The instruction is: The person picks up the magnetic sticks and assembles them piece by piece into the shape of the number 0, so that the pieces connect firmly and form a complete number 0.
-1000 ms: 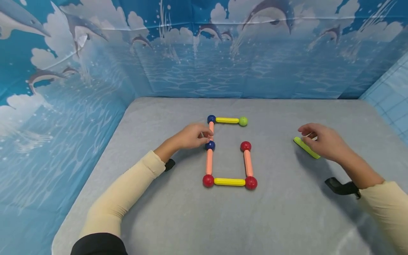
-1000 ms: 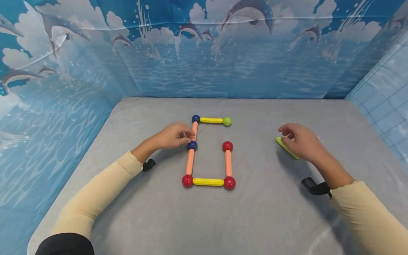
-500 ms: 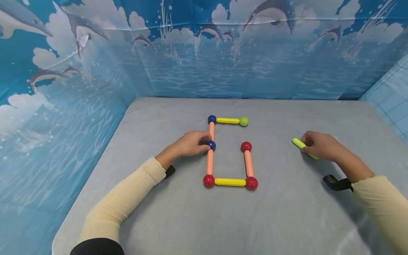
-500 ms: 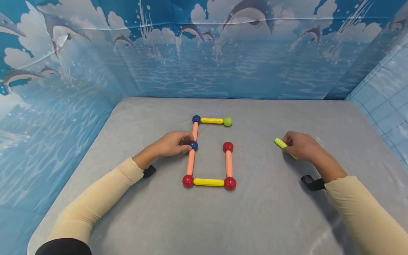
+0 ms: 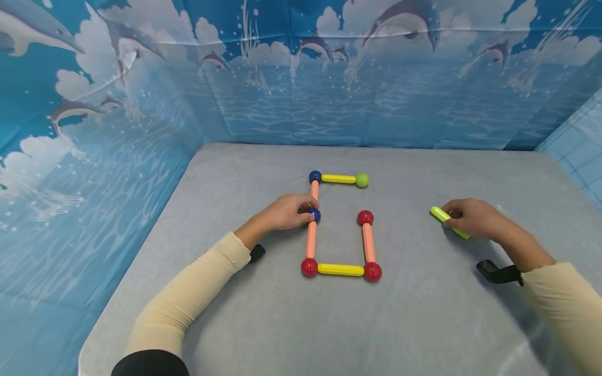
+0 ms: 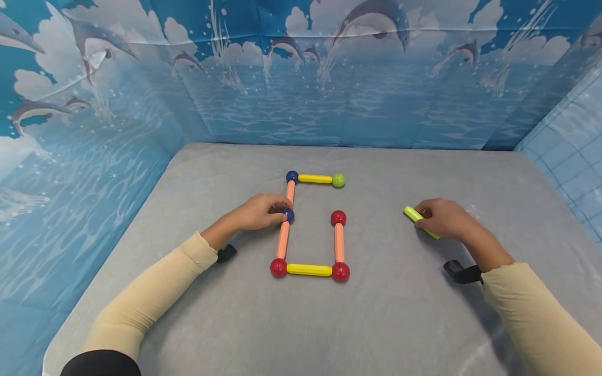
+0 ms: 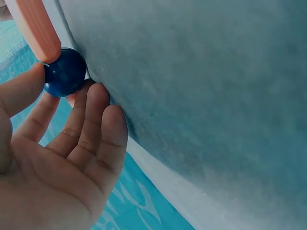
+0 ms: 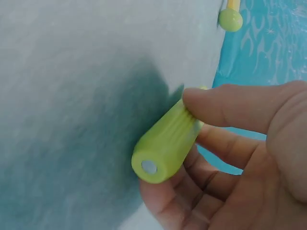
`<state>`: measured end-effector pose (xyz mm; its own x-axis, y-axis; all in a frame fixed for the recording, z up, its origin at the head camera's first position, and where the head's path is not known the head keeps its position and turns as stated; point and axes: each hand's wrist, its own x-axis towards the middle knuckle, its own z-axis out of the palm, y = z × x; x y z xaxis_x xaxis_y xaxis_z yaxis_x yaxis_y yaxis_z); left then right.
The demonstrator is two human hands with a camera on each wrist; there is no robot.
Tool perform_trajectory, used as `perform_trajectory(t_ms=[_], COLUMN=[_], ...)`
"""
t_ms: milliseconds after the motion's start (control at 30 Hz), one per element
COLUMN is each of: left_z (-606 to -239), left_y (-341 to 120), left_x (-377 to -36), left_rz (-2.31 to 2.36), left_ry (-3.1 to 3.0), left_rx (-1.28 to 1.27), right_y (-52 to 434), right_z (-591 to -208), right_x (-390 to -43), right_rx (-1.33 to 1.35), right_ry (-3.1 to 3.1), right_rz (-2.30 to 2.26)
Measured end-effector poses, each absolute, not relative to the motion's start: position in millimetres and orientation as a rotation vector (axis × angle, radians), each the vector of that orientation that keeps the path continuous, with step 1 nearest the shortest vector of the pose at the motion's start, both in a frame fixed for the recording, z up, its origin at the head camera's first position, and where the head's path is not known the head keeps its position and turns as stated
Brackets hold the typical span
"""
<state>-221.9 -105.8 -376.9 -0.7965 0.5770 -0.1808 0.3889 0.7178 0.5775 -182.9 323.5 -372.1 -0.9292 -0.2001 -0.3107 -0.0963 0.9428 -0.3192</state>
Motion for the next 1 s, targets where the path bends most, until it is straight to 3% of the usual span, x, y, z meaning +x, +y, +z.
perform_trajectory(t_ms=[567, 1000], left_z=[-375.3, -376.9], left_y=[-105.0, -105.7], left_x=[-221.8, -221.7], left_rz=[0.806, 0.807], left_ry=[2.549, 2.546], left_rx=[0.633, 0.637], right_y=[294.8, 240.8], right_z=[-362.7, -368.2], right_x=[-200.6, -224.2], right_rx=[-0.165, 0.006], right_ry=[2.636, 2.555], right_rz=[-0.939, -1.349])
